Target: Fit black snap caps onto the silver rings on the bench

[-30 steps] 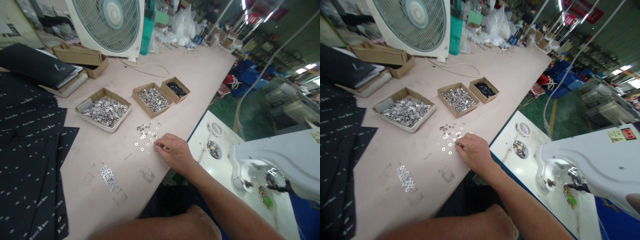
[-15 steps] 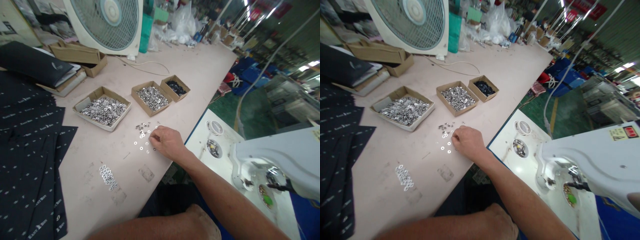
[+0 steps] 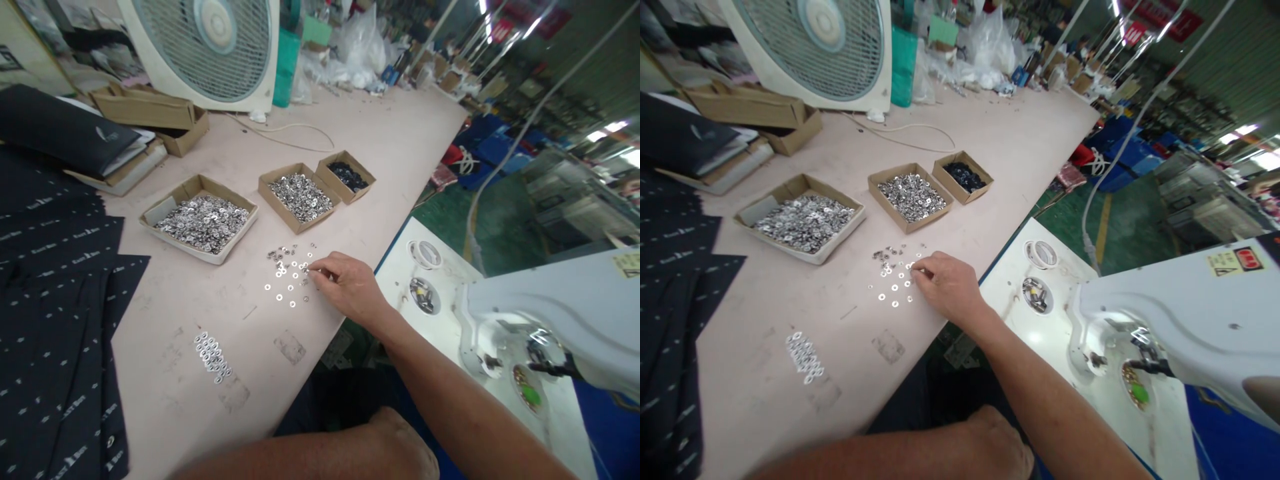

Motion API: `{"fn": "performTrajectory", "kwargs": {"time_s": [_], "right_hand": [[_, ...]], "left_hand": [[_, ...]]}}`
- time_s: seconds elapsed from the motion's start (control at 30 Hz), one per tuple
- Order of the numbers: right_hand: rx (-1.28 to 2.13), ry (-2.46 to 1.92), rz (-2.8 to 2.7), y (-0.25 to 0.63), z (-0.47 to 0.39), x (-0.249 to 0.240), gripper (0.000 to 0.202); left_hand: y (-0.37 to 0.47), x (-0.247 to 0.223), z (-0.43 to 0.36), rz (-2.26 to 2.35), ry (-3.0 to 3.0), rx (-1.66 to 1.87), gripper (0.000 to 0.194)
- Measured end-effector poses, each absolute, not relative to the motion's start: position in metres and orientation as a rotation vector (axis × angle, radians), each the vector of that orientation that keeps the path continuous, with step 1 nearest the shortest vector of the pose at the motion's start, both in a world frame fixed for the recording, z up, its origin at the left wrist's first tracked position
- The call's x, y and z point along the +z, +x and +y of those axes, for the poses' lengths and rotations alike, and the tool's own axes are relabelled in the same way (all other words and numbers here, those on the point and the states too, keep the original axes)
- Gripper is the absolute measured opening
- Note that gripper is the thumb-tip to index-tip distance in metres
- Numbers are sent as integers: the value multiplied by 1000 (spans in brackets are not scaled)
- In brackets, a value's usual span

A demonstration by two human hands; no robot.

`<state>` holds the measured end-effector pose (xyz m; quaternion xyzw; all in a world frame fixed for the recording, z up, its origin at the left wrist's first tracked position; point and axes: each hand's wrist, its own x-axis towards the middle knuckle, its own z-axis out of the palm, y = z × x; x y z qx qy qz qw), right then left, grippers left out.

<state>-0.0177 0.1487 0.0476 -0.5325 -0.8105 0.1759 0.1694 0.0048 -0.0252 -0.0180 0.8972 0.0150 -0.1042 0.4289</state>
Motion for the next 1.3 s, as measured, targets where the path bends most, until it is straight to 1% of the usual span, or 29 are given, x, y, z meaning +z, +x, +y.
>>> {"fn": "performTrajectory", "kwargs": {"time_s": [0.2, 0.33, 0.53, 0.67, 0.73, 0.83, 0.93, 1.2, 1.3], "right_hand": [[433, -1554, -2261, 3, 152, 50, 11], [458, -1579, -2362, -7, 155, 47, 11], [394, -1651, -2433, -22, 162, 39, 12], [380, -1676, -2457, -19, 162, 41, 13], [374, -1688, -2474, -17, 162, 45, 12], [367, -1721, -2496, -18, 161, 50, 11], [348, -1745, -2550, -21, 161, 53, 11], [421, -1673, -2616, -20, 167, 56, 11], [452, -1664, -2587, -19, 170, 58, 11]], "left_hand": [[0, -7, -22, 87, 2261, -233, 43], [2, 3, -15, 26, 2222, -386, 42], [-2, 7, -13, 67, 2233, -349, 42], [2, 3, -15, 94, 2158, -352, 35], [6, 2, -15, 104, 2140, -407, 32], [9, 3, -14, 77, 2148, -474, 35], [10, 6, -11, 44, 2164, -449, 38], [7, 16, -3, -19, 2155, -559, 34], [4, 17, -4, -14, 2160, -505, 34]]}}
